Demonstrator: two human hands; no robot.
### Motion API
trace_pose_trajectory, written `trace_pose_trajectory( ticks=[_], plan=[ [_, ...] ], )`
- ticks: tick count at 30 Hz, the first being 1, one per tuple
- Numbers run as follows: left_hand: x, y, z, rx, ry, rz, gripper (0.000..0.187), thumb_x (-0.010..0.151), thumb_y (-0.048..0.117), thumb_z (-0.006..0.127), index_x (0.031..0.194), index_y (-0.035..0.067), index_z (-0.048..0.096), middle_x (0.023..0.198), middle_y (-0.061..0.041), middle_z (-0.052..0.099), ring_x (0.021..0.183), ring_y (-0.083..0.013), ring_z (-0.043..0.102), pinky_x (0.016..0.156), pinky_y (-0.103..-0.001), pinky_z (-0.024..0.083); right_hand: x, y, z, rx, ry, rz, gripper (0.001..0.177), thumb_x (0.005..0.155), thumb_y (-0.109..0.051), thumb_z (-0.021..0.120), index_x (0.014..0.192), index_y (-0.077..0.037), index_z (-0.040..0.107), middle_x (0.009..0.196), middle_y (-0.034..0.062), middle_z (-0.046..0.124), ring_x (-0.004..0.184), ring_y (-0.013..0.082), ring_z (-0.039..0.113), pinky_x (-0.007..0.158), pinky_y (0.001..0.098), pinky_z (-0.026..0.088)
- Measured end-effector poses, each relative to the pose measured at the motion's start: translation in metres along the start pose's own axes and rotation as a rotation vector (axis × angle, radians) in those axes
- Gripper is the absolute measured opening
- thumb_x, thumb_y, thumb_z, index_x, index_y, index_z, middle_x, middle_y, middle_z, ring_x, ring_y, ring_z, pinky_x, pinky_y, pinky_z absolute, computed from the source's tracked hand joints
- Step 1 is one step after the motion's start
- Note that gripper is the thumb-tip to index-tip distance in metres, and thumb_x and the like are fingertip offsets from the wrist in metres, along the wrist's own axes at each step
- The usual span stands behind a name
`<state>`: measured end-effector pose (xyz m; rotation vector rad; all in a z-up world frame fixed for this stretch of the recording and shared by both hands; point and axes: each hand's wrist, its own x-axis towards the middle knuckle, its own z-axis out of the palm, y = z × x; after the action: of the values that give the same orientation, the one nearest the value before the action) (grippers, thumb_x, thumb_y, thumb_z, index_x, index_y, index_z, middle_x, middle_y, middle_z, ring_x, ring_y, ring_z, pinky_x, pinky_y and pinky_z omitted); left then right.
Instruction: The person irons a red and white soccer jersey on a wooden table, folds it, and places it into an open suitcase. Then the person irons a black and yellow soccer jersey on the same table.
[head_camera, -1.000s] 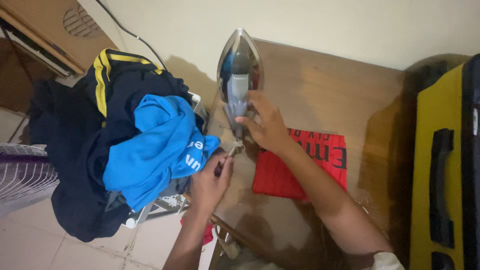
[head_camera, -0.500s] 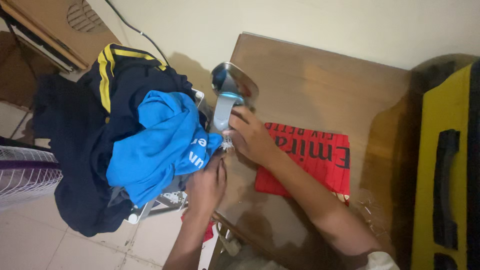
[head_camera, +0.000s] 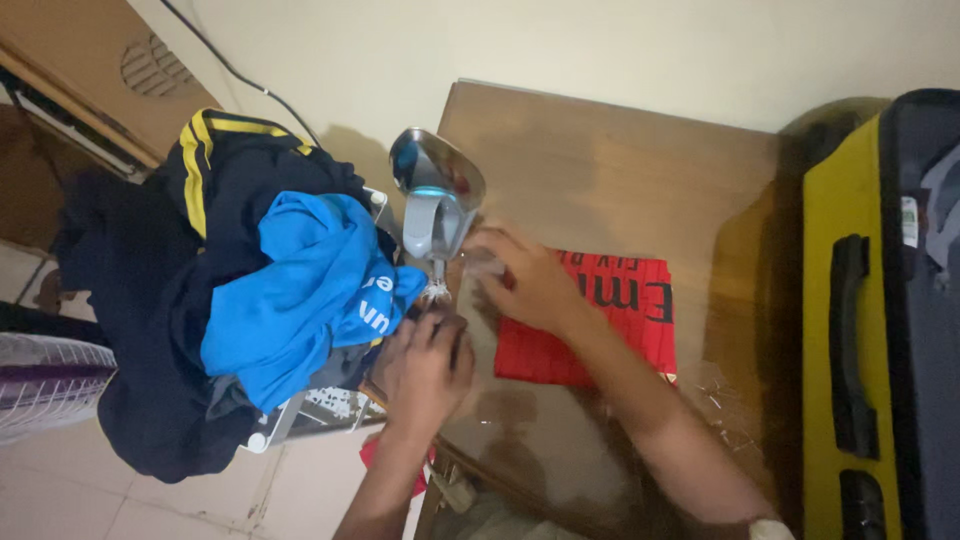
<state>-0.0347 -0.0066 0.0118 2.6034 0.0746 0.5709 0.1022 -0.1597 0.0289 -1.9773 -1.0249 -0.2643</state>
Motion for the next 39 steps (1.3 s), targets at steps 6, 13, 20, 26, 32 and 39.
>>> trace_pose_trajectory(
  ticks=[6, 13, 20, 26, 32, 39],
  plan=[
    [0.006, 0.023, 0.013, -0.023, -0.146, 0.065, 0.039, 0.093, 0.032, 0.064, 0.124, 0.006, 0.065, 0.119, -0.016, 0.062, 0.109, -0.0397, 0.057, 0.089, -0.053, 0.046, -0.046, 0.025, -0.061, -0.256, 0.095, 0.359, 0.017, 0.096, -0.018, 0.070, 0.109, -0.008, 0.068, 0.113, 0.0121, 0.070, 0.104, 0.0332, 0.065, 0.089, 0.0429, 0.053],
    [0.030, 0.043, 0.042, -0.035, -0.253, -0.008, 0.061, 0.090, 0.043, 0.067, 0.128, -0.003, 0.055, 0.125, -0.023, 0.054, 0.115, -0.0445, 0.052, 0.095, -0.056, 0.043, -0.099, 0.043, -0.092, -0.460, 0.222, 0.492, 0.047, 0.092, -0.032, 0.073, 0.128, -0.003, 0.062, 0.124, 0.0179, 0.061, 0.117, 0.0397, 0.054, 0.098, 0.0478, 0.046],
    [0.046, 0.042, 0.071, -0.208, -0.268, 0.046, 0.054, 0.088, 0.034, 0.073, 0.120, -0.006, 0.052, 0.116, -0.027, 0.059, 0.113, -0.0460, 0.056, 0.097, -0.054, 0.044, -0.111, 0.040, -0.100, -0.563, 0.059, 0.716, 0.070, 0.087, -0.051, 0.076, 0.131, 0.001, 0.058, 0.129, 0.0320, 0.052, 0.124, 0.0448, 0.045, 0.102, 0.0502, 0.038],
    [0.054, 0.045, 0.077, -0.610, -0.364, -0.037, 0.068, 0.087, 0.016, 0.073, 0.137, -0.006, 0.033, 0.126, -0.028, 0.063, 0.121, -0.0397, 0.062, 0.102, -0.045, 0.048, -0.114, 0.017, -0.120, -0.297, -0.071, 0.946, 0.064, 0.079, -0.041, 0.082, 0.120, 0.003, 0.059, 0.117, 0.0246, 0.064, 0.111, 0.0361, 0.063, 0.095, 0.0448, 0.051],
    [0.074, 0.043, 0.090, -0.893, -0.393, -0.166, 0.074, 0.084, 0.008, 0.075, 0.146, -0.002, 0.037, 0.130, -0.016, 0.066, 0.118, -0.0241, 0.067, 0.102, -0.036, 0.052, -0.118, 0.014, -0.126, -0.088, 0.037, 1.060, 0.039, 0.086, -0.034, 0.073, 0.112, -0.006, 0.070, 0.111, 0.0190, 0.078, 0.108, 0.0271, 0.075, 0.095, 0.0392, 0.055],
    [0.077, 0.032, 0.097, -1.156, -0.729, -0.432, 0.040, 0.093, 0.016, 0.071, 0.128, 0.000, 0.066, 0.120, -0.013, 0.075, 0.105, -0.0185, 0.071, 0.091, -0.035, 0.058, -0.145, 0.017, -0.107, -0.518, 0.228, 0.787, 0.074, 0.083, -0.041, 0.081, 0.133, 0.008, 0.056, 0.129, 0.0370, 0.048, 0.123, 0.0526, 0.044, 0.100, 0.0560, 0.040]
  ],
)
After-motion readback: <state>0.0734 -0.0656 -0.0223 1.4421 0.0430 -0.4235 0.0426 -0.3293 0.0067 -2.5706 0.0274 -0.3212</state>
